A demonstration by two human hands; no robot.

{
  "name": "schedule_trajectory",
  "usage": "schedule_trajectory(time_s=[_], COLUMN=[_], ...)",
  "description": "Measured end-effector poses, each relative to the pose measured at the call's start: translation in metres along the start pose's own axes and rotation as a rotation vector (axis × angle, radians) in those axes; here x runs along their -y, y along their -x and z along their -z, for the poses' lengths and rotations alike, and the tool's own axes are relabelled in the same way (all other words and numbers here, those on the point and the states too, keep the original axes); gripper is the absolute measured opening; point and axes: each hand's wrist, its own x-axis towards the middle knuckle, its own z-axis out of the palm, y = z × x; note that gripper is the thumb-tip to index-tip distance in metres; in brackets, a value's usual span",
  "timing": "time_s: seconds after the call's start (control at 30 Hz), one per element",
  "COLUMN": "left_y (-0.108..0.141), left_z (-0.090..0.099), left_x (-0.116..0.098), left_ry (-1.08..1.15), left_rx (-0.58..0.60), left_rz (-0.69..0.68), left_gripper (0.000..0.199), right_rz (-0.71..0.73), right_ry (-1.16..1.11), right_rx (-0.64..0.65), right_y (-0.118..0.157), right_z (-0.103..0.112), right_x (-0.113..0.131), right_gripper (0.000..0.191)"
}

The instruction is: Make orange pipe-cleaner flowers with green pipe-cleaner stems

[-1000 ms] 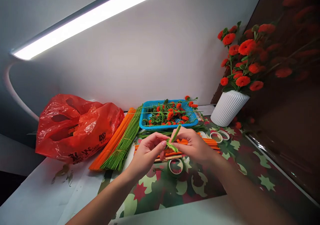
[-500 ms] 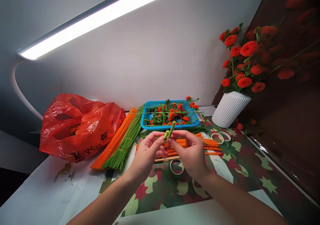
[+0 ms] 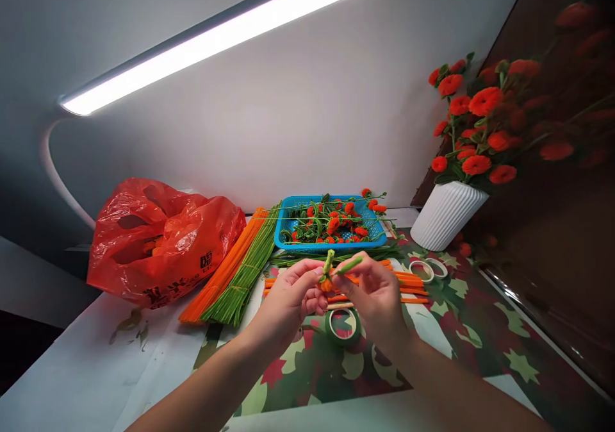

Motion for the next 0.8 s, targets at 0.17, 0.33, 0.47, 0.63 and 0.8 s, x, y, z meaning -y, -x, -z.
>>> schedule_trajectory(time_s=[0.17, 0.33, 0.47, 0.63, 0.8], left_y=[0.0, 0.005, 0.005, 0.001, -0.001], left_z=[0.0, -0.003, -0.002, 0.003, 0.005], left_x=[0.002, -0.004, -0.004, 0.001, 0.003], left_ry=[-0.027, -0.251, -0.297, -0.292, -0.261], left_rx=[-0.001, -0.071, -0.086, -0.056, -0.144], left_rz=[-0.033, -0.257, -0.314, -0.331, -0.39], left_gripper=[0.02, 0.018, 0.017, 0.024, 0.023], right_rz=[0.397, 0.501, 0.492, 0.479, 0.348], right_ry=[0.397, 0.736, 0.796, 0.741, 0.563], right_rx=[0.052, 0.172, 0.226, 0.218, 0.145], right_y=[-0.002, -0.012, -0.012, -0.011, -0.013], right_z=[0.004, 0.01, 0.011, 0.009, 0.006], right_x=[0.011, 0.024, 0.026, 0.023, 0.019], right_gripper=[0.014, 0.018, 0.019, 0.018, 0.01])
